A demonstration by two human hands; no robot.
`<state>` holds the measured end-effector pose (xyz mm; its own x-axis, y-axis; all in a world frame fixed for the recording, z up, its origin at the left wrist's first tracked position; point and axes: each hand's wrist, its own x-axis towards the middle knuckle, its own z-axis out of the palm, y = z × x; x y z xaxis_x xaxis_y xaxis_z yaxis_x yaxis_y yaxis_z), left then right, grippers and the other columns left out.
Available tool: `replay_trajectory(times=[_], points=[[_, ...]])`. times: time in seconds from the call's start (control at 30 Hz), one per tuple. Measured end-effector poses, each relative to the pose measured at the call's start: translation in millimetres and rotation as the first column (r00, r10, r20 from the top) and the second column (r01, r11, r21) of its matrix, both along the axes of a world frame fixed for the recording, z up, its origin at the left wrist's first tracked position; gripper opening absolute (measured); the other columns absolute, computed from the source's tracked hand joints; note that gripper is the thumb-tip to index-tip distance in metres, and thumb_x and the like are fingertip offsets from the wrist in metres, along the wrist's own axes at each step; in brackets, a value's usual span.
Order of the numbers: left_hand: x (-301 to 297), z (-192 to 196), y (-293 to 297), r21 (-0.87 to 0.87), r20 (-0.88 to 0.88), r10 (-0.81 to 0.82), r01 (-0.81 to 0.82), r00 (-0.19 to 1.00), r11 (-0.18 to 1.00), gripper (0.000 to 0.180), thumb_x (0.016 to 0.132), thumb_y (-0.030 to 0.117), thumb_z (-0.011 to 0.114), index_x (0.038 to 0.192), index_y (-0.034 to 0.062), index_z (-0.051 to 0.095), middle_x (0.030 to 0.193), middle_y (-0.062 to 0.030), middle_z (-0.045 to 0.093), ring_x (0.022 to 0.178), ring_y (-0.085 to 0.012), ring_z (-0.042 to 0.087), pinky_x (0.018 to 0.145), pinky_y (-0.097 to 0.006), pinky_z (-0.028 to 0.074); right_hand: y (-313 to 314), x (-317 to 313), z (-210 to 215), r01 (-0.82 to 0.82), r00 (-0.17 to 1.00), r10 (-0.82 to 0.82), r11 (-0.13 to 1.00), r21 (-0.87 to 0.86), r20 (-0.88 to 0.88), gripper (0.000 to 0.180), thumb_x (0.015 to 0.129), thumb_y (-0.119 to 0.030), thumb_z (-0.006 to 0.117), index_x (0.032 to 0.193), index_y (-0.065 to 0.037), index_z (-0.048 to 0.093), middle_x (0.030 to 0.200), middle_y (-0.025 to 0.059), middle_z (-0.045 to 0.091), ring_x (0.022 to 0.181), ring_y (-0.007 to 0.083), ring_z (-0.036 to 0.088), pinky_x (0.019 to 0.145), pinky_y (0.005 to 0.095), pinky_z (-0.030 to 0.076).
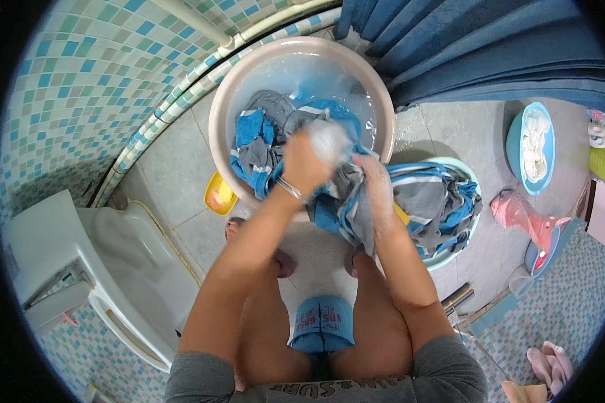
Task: The person is sitting on a small stool in a bathroom, hand-washing a blue and grey striped garment in a large white basin filled with water. They use a yellow bar of soap to scrub the fabric, repeatedly dipping and wringing the item.
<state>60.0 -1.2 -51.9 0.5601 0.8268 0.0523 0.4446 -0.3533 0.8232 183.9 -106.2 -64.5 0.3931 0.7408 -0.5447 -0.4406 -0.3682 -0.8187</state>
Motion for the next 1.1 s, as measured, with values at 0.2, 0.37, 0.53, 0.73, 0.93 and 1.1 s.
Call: replay_trajectory(times=[0.2, 0.37, 0.53, 0.73, 0.93, 1.1], points=[[-57.7, 0.5, 54.2, 0.372, -0.232, 0.089, 0.004, 0.969, 0.928, 0.023, 0.089, 0.022, 0.057, 0.096, 0.0018, 0.065, 0.092, -0.0169, 0.064, 0.095, -0.0374, 0.055, 0.091, -0.045, 0.042, 20.5, 31.2, 79.6, 0.281, 0.682, -0.207, 0.960, -0.010, -0.702, 0.046, 0.087, -0.032, 0.055, 0.117, 0.003, 0.056, 0.111, 0.0193, 0.064, 0.097, 0.0308, 0.064, 0.090, 0.0405, 0.051], [-29.6, 39.2, -21.7, 0.119, -0.187, 0.227, -0.207, 0.956, 0.971, 0.071, 0.063, 0.026, 0.078, 0.118, -0.0088, 0.050, 0.114, -0.0307, 0.053, 0.103, -0.0433, 0.053, 0.090, -0.049, 0.042, 14.7, 42.4, 60.5, 0.343, 0.706, -0.186, 0.934, 0.099, -0.684, 0.046, 0.091, -0.032, 0.053, 0.119, 0.004, 0.055, 0.113, 0.0203, 0.063, 0.099, 0.0308, 0.064, 0.091, 0.0416, 0.051], [-35.7, -15.4, -23.8, 0.190, -0.293, 0.306, -0.259, 0.906, 0.947, 0.062, 0.067, 0.020, 0.075, 0.121, -0.0036, 0.055, 0.103, -0.0265, 0.063, 0.097, -0.0405, 0.061, 0.083, -0.044, 0.047, 11.3, 44.8, 37.8, 0.370, 0.658, -0.156, 0.919, 0.136, -0.737, 0.043, 0.094, -0.030, 0.050, 0.121, 0.003, 0.055, 0.115, 0.0202, 0.063, 0.101, 0.0317, 0.063, 0.090, 0.0410, 0.052], [-74.1, 9.2, 21.3, -0.587, 0.038, 0.379, -0.286, 0.924, 0.757, 0.049, 0.086, 0.020, 0.064, 0.128, -0.0007, 0.052, 0.100, -0.0080, 0.063, 0.085, -0.0145, 0.059, 0.078, -0.028, 0.048, 24.2, 41.4, 54.1, 0.413, 0.655, -0.288, 0.910, 0.012, -0.699, 0.050, 0.094, -0.039, 0.051, 0.122, 0.002, 0.055, 0.115, 0.0194, 0.063, 0.102, 0.0318, 0.063, 0.091, 0.0422, 0.051], [-143.0, 21.2, 45.9, -0.882, 0.402, 0.615, 0.106, 0.678, 0.460, 0.046, 0.091, 0.024, 0.059, 0.128, -0.0027, 0.050, 0.122, -0.0166, 0.058, 0.108, -0.0232, 0.059, 0.092, -0.035, 0.050, 21.7, 27.0, 42.5, -0.087, 0.996, 0.085, 0.989, -0.122, -0.021, 0.099, 0.066, -0.040, 0.084, 0.138, 0.008, 0.035, 0.126, 0.0234, 0.054, 0.114, 0.0299, 0.055, 0.102, 0.0351, 0.041], [-111.8, 80.1, 24.3, -0.962, 0.107, 0.653, -0.087, 0.750, 0.258, 0.044, 0.090, 0.026, 0.062, 0.123, -0.0020, 0.053, 0.114, -0.0169, 0.062, 0.098, -0.0251, 0.064, 0.085, -0.038, 0.055, 27.7, -28.9, 50.2, -0.349, 0.565, 0.513, 0.858, -0.376, 0.646, 0.094, 0.062, -0.030, 0.086, 0.138, -0.002, 0.039, 0.131, 0.0269, 0.050, 0.115, 0.0355, 0.056, 0.097, 0.0368, 0.046]])
